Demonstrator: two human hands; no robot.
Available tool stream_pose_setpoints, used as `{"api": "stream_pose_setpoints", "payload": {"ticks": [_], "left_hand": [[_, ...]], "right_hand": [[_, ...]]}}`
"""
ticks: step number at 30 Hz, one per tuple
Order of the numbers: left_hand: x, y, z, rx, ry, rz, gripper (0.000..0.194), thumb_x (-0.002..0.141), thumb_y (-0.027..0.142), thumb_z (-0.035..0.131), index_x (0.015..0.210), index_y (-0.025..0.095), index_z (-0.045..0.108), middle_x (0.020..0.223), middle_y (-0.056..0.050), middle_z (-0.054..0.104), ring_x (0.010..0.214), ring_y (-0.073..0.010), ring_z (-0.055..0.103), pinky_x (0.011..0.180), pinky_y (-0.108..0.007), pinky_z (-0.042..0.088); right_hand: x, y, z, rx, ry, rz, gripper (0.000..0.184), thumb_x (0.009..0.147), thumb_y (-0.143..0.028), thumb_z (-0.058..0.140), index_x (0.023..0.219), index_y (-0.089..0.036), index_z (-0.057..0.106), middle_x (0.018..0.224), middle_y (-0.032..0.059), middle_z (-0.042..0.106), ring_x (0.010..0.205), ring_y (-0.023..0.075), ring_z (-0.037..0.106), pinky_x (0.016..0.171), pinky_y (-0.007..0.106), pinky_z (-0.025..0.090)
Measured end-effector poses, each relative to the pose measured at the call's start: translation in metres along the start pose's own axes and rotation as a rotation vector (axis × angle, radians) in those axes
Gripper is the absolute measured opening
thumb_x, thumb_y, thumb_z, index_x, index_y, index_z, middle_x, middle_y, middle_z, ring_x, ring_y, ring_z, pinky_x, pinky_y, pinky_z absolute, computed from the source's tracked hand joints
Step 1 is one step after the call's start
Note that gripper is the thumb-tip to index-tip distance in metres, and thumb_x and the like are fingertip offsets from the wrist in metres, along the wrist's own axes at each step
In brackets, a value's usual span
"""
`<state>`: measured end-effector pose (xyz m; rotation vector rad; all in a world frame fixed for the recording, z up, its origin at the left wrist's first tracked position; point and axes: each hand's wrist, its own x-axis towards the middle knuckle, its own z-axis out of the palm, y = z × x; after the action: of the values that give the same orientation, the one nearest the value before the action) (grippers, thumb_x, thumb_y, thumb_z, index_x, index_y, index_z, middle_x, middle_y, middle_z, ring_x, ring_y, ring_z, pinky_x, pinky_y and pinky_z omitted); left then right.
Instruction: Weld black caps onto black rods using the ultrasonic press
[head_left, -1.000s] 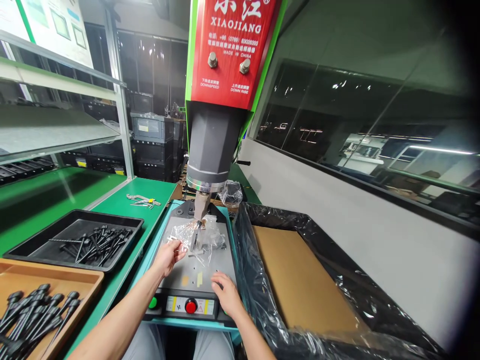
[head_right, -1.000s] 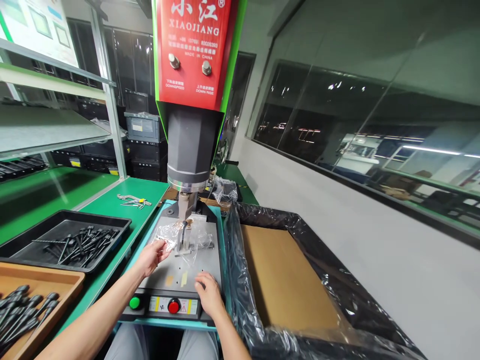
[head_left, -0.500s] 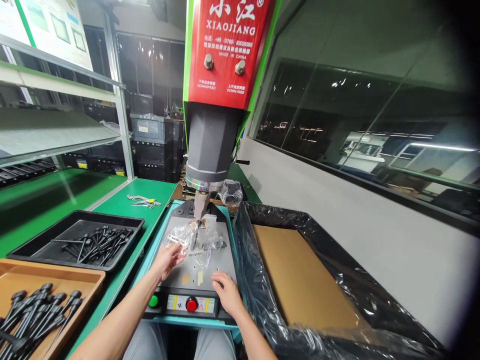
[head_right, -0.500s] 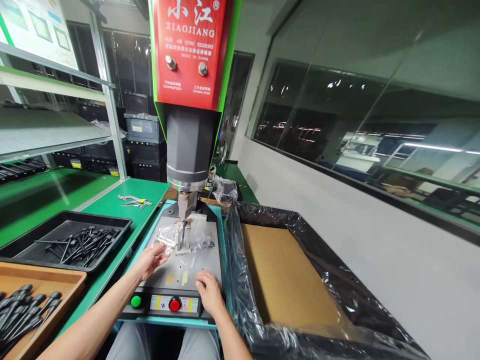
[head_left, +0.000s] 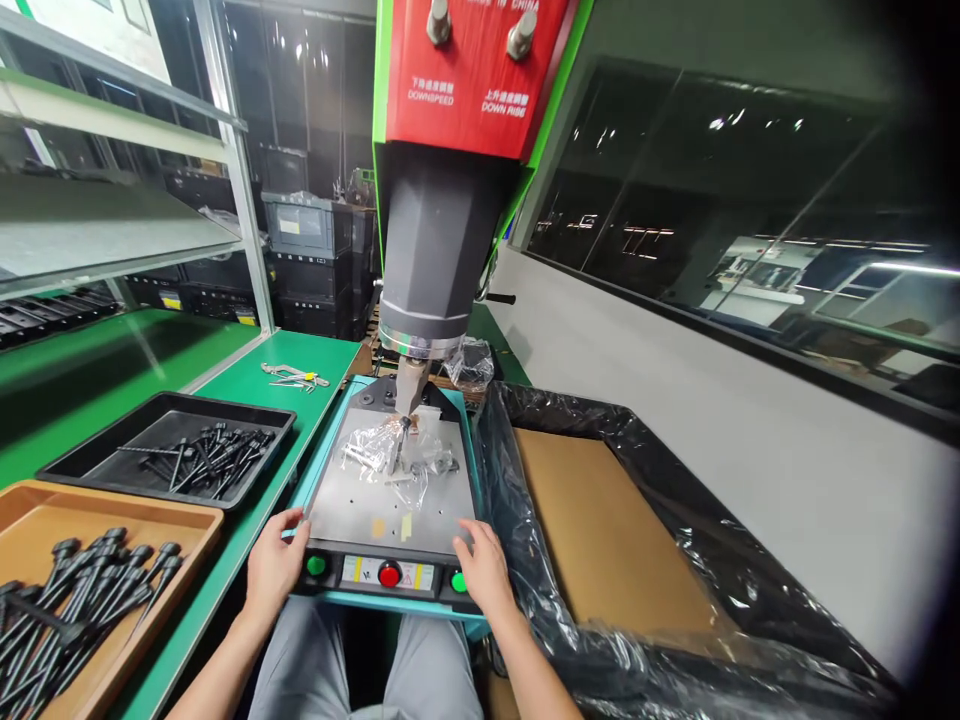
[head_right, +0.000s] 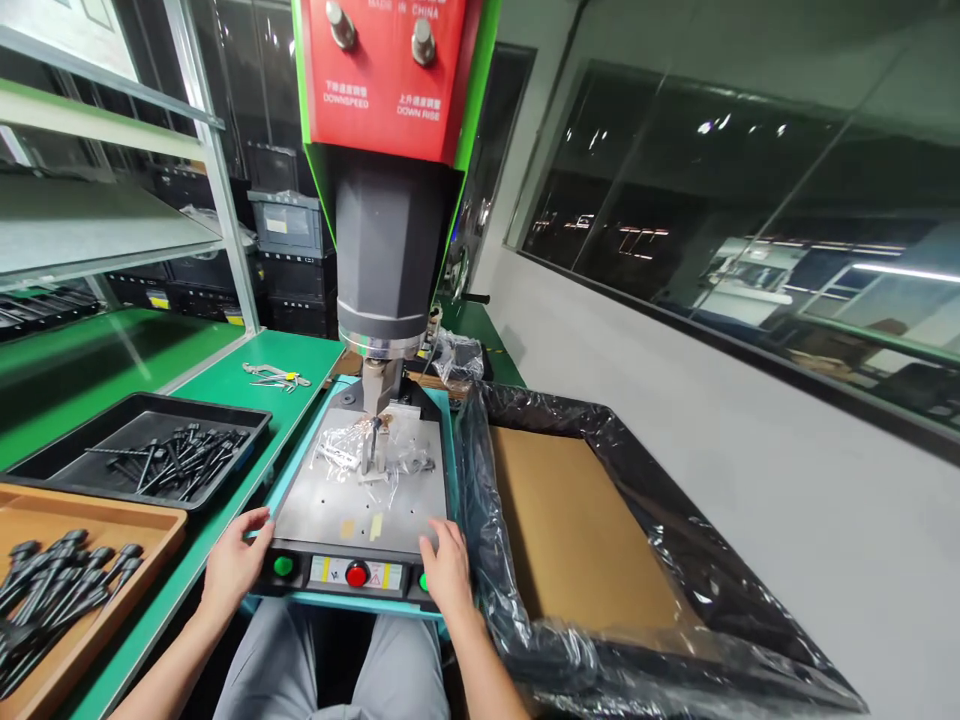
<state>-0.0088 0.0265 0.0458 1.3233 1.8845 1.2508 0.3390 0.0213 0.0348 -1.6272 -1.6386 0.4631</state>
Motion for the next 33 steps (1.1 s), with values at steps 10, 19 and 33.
{"api": "stream_pose_setpoints", "payload": {"ticks": [10, 19, 33], "left_hand": [[-0.007, -0.073, 0.004, 0.216, -0.208, 0.072, 0.074, 0.069, 0.054, 0.063, 0.13, 0.015, 0.05, 0.123, -0.012, 0.06, 0.107, -0.0314, 0.06, 0.092, -0.041, 0.048], [-0.001, -0.071, 0.0, 0.281, -0.285, 0.091, 0.074, 0.068, 0.051, 0.064, 0.13, 0.013, 0.048, 0.124, -0.013, 0.058, 0.114, -0.0322, 0.057, 0.096, -0.04, 0.046], [-0.011, -0.068, 0.003, 0.242, -0.298, 0.127, 0.073, 0.071, 0.048, 0.06, 0.132, 0.013, 0.044, 0.131, -0.017, 0.05, 0.127, -0.0317, 0.046, 0.108, -0.046, 0.035]], "right_hand": [[-0.046, 0.063, 0.021, -0.128, -0.031, -0.061, 0.073, 0.08, -0.015, 0.052, 0.147, -0.028, 0.024, 0.153, 0.0058, 0.019, 0.138, 0.0253, 0.031, 0.113, 0.041, 0.031], [-0.047, 0.063, 0.013, -0.059, -0.1, 0.027, 0.073, 0.08, -0.017, 0.051, 0.146, -0.032, 0.026, 0.155, 0.0008, 0.017, 0.138, 0.0213, 0.031, 0.112, 0.037, 0.031], [-0.049, 0.053, 0.013, -0.018, -0.125, 0.056, 0.08, 0.079, -0.019, 0.05, 0.15, -0.029, 0.014, 0.157, 0.0021, 0.01, 0.142, 0.0193, 0.021, 0.115, 0.037, 0.023]]}}
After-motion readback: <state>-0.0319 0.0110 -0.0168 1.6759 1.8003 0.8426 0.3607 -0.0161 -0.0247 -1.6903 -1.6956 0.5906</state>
